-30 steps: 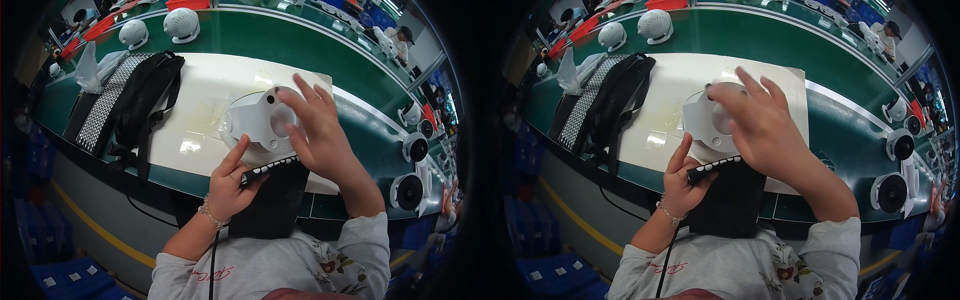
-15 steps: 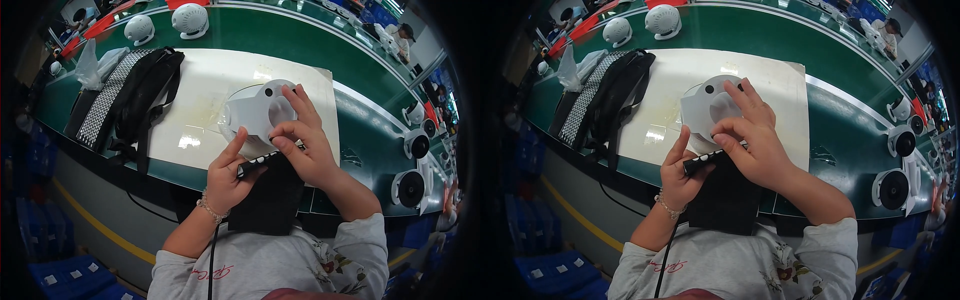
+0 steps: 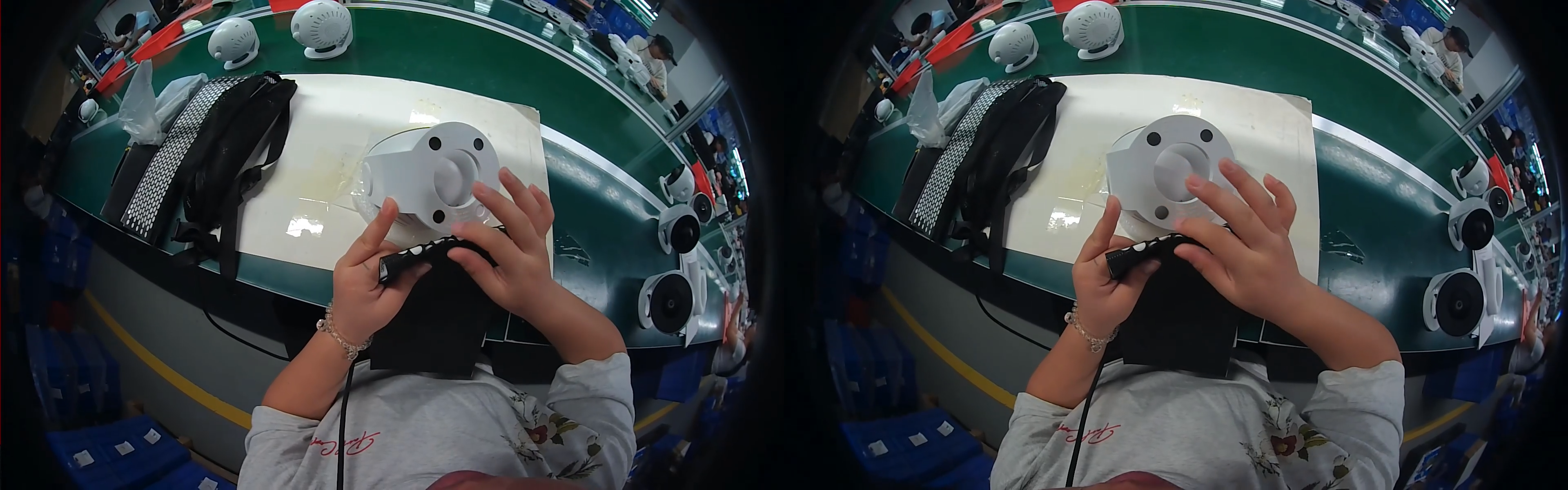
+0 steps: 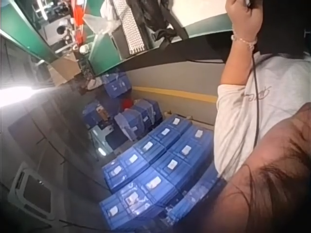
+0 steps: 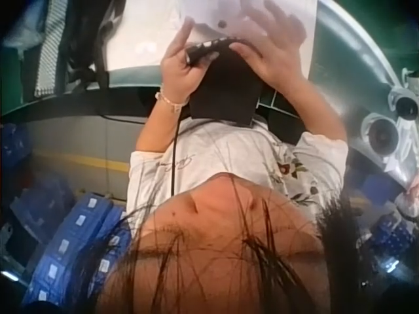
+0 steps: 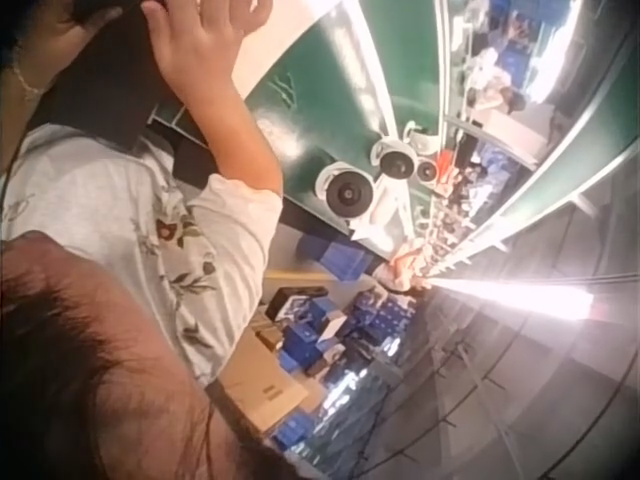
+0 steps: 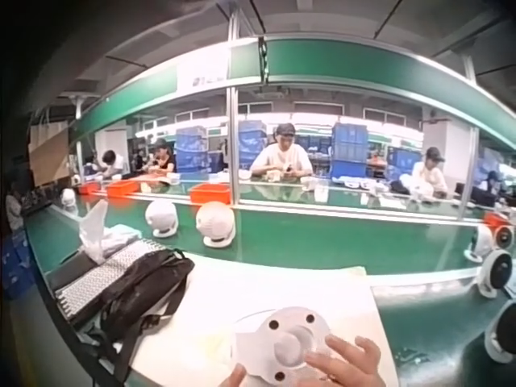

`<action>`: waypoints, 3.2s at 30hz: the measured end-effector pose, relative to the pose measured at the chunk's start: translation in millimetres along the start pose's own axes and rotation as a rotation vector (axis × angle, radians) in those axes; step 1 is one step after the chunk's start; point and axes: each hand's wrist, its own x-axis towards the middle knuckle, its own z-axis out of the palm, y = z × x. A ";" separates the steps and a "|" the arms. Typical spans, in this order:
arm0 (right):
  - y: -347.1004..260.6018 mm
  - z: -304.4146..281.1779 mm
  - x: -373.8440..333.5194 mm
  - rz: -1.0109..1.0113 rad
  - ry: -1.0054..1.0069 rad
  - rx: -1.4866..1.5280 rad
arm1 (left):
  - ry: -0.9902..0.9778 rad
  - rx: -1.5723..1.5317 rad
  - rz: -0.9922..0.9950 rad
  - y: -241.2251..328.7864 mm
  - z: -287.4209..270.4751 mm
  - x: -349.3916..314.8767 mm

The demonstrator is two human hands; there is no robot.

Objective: Assembling and inspecting spherical camera housings on a factory assembly line.

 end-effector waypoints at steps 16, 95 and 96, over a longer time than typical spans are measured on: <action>26.0 5.9 2.6 0.347 -0.017 0.569 | 0.014 0.019 0.006 1.9 -0.7 2.0; 16.9 3.8 36.1 1.121 0.055 1.481 | -0.099 -0.069 -0.056 4.9 -13.4 2.0; 15.6 2.0 36.7 1.129 0.015 1.477 | -0.113 -0.067 -0.027 4.5 -14.4 2.5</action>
